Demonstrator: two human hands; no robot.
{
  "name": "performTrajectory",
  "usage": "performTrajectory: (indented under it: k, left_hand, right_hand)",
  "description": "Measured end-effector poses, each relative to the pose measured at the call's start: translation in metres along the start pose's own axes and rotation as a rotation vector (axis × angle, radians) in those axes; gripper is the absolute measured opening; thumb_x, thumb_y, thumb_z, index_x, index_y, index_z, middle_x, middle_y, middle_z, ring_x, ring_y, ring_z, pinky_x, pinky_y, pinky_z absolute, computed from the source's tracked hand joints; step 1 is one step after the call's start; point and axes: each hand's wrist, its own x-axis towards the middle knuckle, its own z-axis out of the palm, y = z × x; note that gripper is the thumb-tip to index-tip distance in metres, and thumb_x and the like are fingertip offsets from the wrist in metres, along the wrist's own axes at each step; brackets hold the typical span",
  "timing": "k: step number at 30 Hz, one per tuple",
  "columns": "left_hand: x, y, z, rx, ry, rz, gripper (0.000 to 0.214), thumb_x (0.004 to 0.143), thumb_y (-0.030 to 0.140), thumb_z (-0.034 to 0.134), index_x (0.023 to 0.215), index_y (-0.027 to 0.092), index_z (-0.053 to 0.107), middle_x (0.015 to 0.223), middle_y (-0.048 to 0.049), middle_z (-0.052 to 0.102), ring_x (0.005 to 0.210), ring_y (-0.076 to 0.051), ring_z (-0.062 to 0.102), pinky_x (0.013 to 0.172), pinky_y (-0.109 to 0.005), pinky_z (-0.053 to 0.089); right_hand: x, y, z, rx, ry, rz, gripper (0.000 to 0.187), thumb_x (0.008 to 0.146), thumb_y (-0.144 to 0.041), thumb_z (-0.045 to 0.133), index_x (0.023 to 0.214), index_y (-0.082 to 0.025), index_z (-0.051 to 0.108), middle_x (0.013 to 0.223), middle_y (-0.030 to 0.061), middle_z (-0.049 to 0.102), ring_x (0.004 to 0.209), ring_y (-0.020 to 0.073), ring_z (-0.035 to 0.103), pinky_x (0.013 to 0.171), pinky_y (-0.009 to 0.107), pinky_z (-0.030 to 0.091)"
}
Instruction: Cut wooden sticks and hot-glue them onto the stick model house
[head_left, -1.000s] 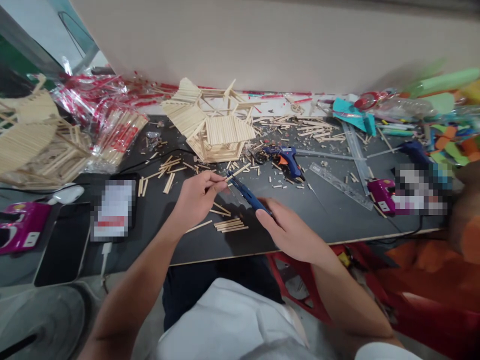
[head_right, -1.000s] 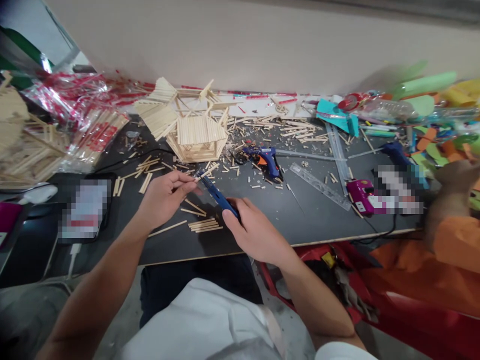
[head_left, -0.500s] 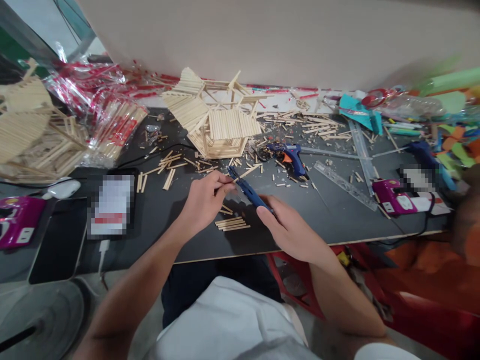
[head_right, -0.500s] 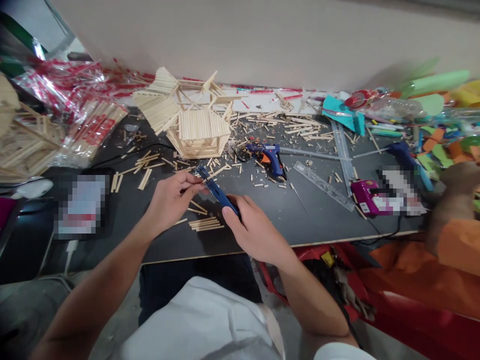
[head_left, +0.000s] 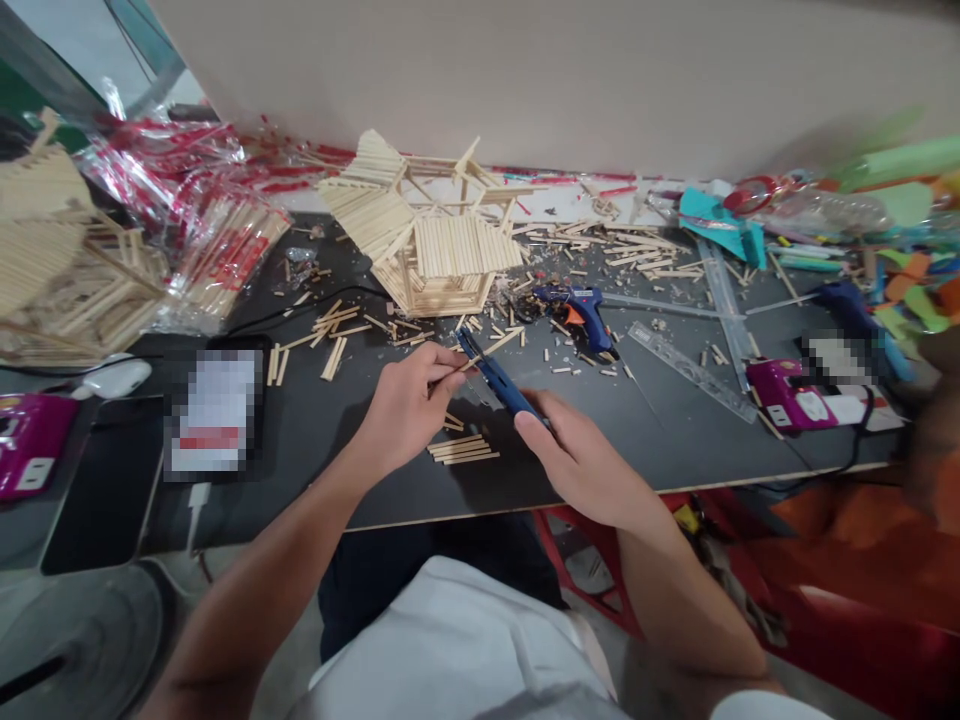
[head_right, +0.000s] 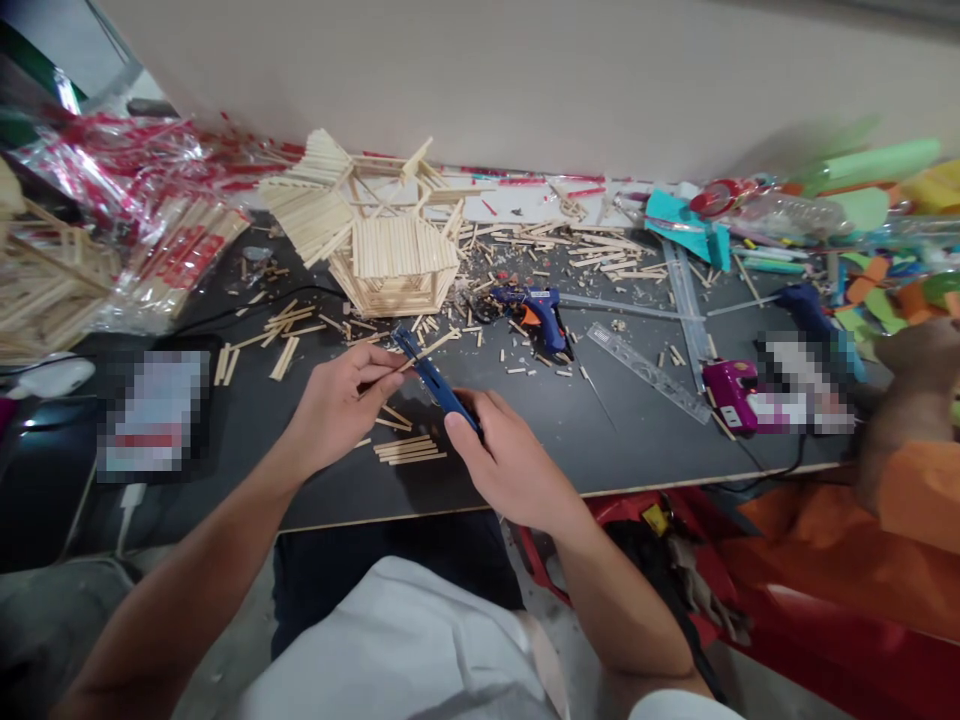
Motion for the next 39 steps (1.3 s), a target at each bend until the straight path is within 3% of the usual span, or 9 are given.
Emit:
performTrajectory:
  k: [13,19,24,30,39]
  left_hand:
    - [0.0035,0.0000,-0.0004,-0.088,-0.048,0.016,0.012,0.093,0.030,0.057,0.095,0.019,0.062,0.100,-0.0067,0.078,0.098,-0.022,0.073,0.085,-0.030,0.053]
    - [0.0035,-0.0035,-0.0012,-0.029,-0.058,0.026,0.018,0.094,0.033,0.055,0.095,0.019,0.065,0.109,-0.0074,0.077,0.099,-0.023,0.073,0.084,-0.031,0.053]
    - [0.0045,-0.0079,-0.0020,0.010,-0.052,0.044,0.022,0.095,0.036,0.055,0.096,0.018,0.067,0.102,-0.0065,0.078,0.093,-0.023,0.073,0.079,-0.031,0.053]
    - [0.0050,-0.0060,-0.0039,0.044,-0.057,0.074,0.024,0.096,0.035,0.052,0.093,0.019,0.069,0.097,-0.0060,0.078,0.092,-0.023,0.072,0.084,-0.032,0.052]
    - [0.0046,-0.0028,-0.0023,0.161,-0.008,0.097,0.016,0.095,0.031,0.052,0.090,0.021,0.064,0.094,-0.0031,0.079,0.095,-0.022,0.073,0.082,-0.031,0.051]
  right_hand:
    - [0.0002,-0.0010,-0.0006,-0.023,-0.007,-0.001,0.038,0.105,-0.044,0.036,0.128,-0.021,0.056,0.120,0.0100,0.064,0.114,0.0238,0.057,0.100,0.039,0.042]
    - [0.0009,-0.0026,0.0002,-0.057,-0.017,-0.015,0.039,0.106,-0.043,0.035,0.129,-0.019,0.055,0.119,0.0106,0.062,0.114,0.0233,0.056,0.100,0.038,0.041]
    - [0.0025,-0.0039,0.0010,-0.076,-0.032,-0.034,0.036,0.106,-0.041,0.035,0.126,-0.019,0.056,0.116,0.0103,0.062,0.113,0.0236,0.056,0.100,0.038,0.041]
    - [0.0032,-0.0050,0.0024,-0.096,-0.034,-0.057,0.034,0.106,-0.039,0.035,0.124,-0.019,0.055,0.113,0.0102,0.062,0.110,0.0238,0.056,0.098,0.039,0.042]
    - [0.0041,-0.0054,0.0036,-0.147,-0.044,-0.070,0.033,0.106,-0.038,0.032,0.120,-0.019,0.056,0.105,0.0098,0.062,0.104,0.0246,0.056,0.095,0.040,0.043]
